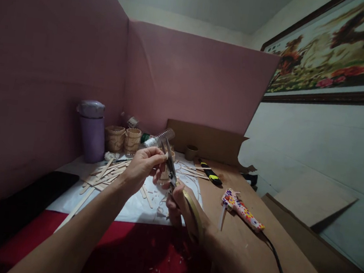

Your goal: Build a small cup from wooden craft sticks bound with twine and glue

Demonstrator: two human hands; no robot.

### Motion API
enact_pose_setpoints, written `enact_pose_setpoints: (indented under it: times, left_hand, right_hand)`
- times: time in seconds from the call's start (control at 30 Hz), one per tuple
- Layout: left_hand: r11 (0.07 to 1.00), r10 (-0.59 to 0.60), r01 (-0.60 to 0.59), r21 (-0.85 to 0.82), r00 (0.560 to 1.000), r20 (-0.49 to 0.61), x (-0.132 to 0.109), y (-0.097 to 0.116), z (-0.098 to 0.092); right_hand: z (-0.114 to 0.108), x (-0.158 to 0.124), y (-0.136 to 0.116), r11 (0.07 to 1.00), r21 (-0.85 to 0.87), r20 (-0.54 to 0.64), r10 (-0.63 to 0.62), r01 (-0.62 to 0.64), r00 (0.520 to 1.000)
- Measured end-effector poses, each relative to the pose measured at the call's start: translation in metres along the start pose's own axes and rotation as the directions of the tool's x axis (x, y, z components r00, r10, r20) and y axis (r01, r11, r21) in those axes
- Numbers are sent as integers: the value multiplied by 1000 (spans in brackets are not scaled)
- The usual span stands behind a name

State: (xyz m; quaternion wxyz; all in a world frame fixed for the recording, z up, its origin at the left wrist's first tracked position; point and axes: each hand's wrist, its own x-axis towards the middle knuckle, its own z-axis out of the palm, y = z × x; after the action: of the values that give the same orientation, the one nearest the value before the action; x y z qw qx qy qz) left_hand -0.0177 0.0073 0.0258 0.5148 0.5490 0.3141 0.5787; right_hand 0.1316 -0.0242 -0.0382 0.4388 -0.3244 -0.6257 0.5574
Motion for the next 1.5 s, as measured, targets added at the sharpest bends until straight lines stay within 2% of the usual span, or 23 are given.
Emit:
enact_pose_setpoints:
  times: [0.3, 0.53, 0.8, 1.13, 1.23, 1.5]
  left_hand:
    - [1000, 9, -9, -3, 1000, -19, -1, -3, 2]
    - [999, 40, -40, 20, 999, -7, -1, -6, 3]
    - [998, 57, -56, 34, 998, -34, -2, -8, 6]
    - [998, 52, -51, 33, 998, -20, -1, -9, 4]
    - [998, 59, -59, 26, 998, -11, -1, -9, 2]
    - [999, 42, -42, 23, 999, 21, 1, -2, -3]
  right_hand:
    - [0, 0, -2, 999, 4, 5, 37, -37, 999]
    - [5, -2, -7, 998, -52, -67, -26, 23, 997]
    - [6, 0, -2, 999, -44, -126, 4, -10, 992]
    - [4, 3, 6, 975, -213, -172, -94, 56, 981]
    - [4, 3, 4, 978, -199, -164, -100, 67, 981]
    - [3, -3, -11, 993, -104, -35, -60, 56, 998]
